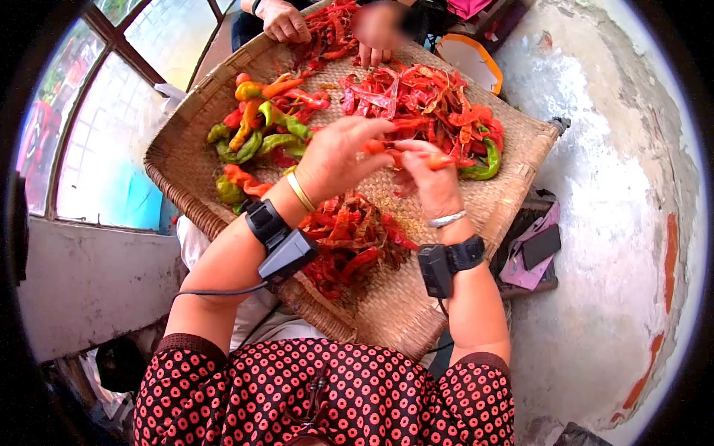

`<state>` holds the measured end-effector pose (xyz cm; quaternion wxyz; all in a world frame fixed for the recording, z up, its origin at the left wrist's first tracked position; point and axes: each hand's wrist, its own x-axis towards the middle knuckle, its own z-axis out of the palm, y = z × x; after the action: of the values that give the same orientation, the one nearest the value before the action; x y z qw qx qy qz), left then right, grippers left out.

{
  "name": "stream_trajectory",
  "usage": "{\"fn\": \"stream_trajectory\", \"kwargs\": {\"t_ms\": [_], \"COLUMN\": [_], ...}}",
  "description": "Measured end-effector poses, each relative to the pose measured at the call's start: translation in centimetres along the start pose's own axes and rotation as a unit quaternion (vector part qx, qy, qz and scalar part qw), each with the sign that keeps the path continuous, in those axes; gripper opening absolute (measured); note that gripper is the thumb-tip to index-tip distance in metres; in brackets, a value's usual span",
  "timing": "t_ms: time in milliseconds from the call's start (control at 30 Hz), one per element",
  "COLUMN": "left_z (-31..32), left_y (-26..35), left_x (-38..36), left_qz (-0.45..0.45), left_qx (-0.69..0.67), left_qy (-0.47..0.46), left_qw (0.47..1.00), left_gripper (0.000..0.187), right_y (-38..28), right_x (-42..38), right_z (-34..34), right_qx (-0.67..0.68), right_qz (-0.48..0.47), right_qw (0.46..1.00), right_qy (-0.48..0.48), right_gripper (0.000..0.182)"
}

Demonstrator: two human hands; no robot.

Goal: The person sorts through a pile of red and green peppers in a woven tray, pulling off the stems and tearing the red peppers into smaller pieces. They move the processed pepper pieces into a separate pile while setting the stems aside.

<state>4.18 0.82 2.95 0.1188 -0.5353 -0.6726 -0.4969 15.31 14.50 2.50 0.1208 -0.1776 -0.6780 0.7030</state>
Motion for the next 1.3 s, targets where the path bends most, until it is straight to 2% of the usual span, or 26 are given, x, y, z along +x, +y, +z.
{"fn": "stream_trajectory", "kwargs": {"t_ms": [67, 100, 133, 200, 333, 433, 500, 533, 600, 667, 733, 800, 867, 900, 933, 1000, 1067, 1133, 1200, 1267, 1300], "left_z": [-1.3, -1.3, -1.7, -1.9, -1.7, -1.7, -2.1, -2.0, -1.7, -1.9, -2.0, -1.9, -2.0, -2.0, -2.1, -2.3, -2.5, -2.7, -2.6, -2.7, -2.7], "left_y": [-0.7, -2.0, -2.3, -4.1, -5.7, -5.7, -5.5, -5.6, -5.7, -5.6, -5.7, -5.6, -5.6, -5.7, -5.7, -5.8, -6.2, -6.1, -5.9, -5.4, -4.7], "left_x": [0.2, -0.2, -0.1, -0.6, -1.2, -1.1, -1.0, -1.2, -1.8, -1.7, -1.6, -1.7, -1.7, -1.7, -1.6, -1.4, -1.6, -1.6, -1.5, -1.4, -1.0], "left_qz": [-0.107, -0.116, -0.161, -0.154, -0.18, -0.151, -0.069, -0.068, -0.109, -0.111, -0.112, -0.111, -0.12, -0.132, -0.131, -0.189, -0.178, -0.189, -0.163, -0.139, -0.133], "left_qx": [0.042, 0.086, 0.105, 0.172, 0.178, 0.196, 0.213, 0.213, 0.257, 0.273, 0.312, 0.33, 0.336, 0.343, 0.343, 0.404, 0.412, 0.407, 0.407, 0.41, 0.389], "left_qy": [-0.046, -0.022, -0.044, -0.054, -0.092, -0.125, -0.176, -0.176, -0.157, -0.157, -0.161, -0.153, -0.163, -0.173, -0.173, -0.193, -0.176, -0.207, -0.189, -0.169, -0.145], "left_qw": [0.992, 0.989, 0.98, 0.971, 0.963, 0.961, 0.959, 0.959, 0.947, 0.943, 0.93, 0.925, 0.92, 0.914, 0.914, 0.874, 0.876, 0.869, 0.879, 0.885, 0.9], "left_gripper": [0.028, 0.025, 0.021, 0.019, 0.018, 0.018, 0.018, 0.018, 0.024, 0.023, 0.027, 0.025, 0.03, 0.035, 0.035, 0.03, 0.025, 0.014, 0.013, 0.013, 0.013], "right_y": [-0.2, -0.3, -0.4, -0.5, -0.7, -0.3, -0.2, -0.3, 0.0, 0.2, -0.3, 0.5, 2.6, 2.8, 2.7, 2.3, 2.4, 2.2, 1.5, 0.6, 0.0], "right_x": [0.1, 0.2, 0.1, 0.0, -0.4, -0.3, -0.1, -0.1, 0.6, 1.1, 1.4, 1.8, 2.4, 2.3, 2.2, 1.7, 1.5, 1.4, 1.2, 0.6, 0.3], "right_z": [-1.7, -2.5, -3.0, -3.4, -4.3, -5.7, -6.3, -6.7, -7.8, -8.8, -8.2, -9.3, -9.7, -9.1, -8.8, -8.3, -8.7, -8.5, -8.2, -7.8, -7.2], "right_qx": [0.039, 0.071, 0.071, 0.129, 0.158, 0.215, 0.278, 0.297, 0.345, 0.353, 0.36, 0.361, 0.345, 0.311, 0.312, 0.293, 0.287, 0.211, 0.194, 0.023, 0.006], "right_qz": [-0.017, -0.029, -0.029, -0.047, -0.072, -0.096, -0.123, -0.148, -0.167, -0.184, -0.209, -0.088, 0.0, 0.005, 0.004, -0.021, -0.028, 0.015, 0.021, 0.108, 0.109], "right_qw": [0.999, 0.997, 0.997, 0.99, 0.985, 0.972, 0.953, 0.943, 0.923, 0.916, 0.903, 0.928, 0.933, 0.937, 0.937, 0.928, 0.937, 0.963, 0.965, 0.985, 0.986], "right_qy": [0.012, -0.003, -0.003, -0.004, -0.015, -0.008, -0.003, -0.018, 0.036, 0.04, 0.11, 0.039, 0.1, 0.158, 0.159, 0.227, 0.199, 0.168, 0.174, 0.136, 0.125], "right_gripper": [0.021, 0.02, 0.02, 0.02, 0.021, 0.023, 0.024, 0.025, 0.028, 0.031, 0.032, 0.034, 0.036, 0.039, 0.039, 0.043, 0.05, 0.054, 0.059, 0.059, 0.059]}}
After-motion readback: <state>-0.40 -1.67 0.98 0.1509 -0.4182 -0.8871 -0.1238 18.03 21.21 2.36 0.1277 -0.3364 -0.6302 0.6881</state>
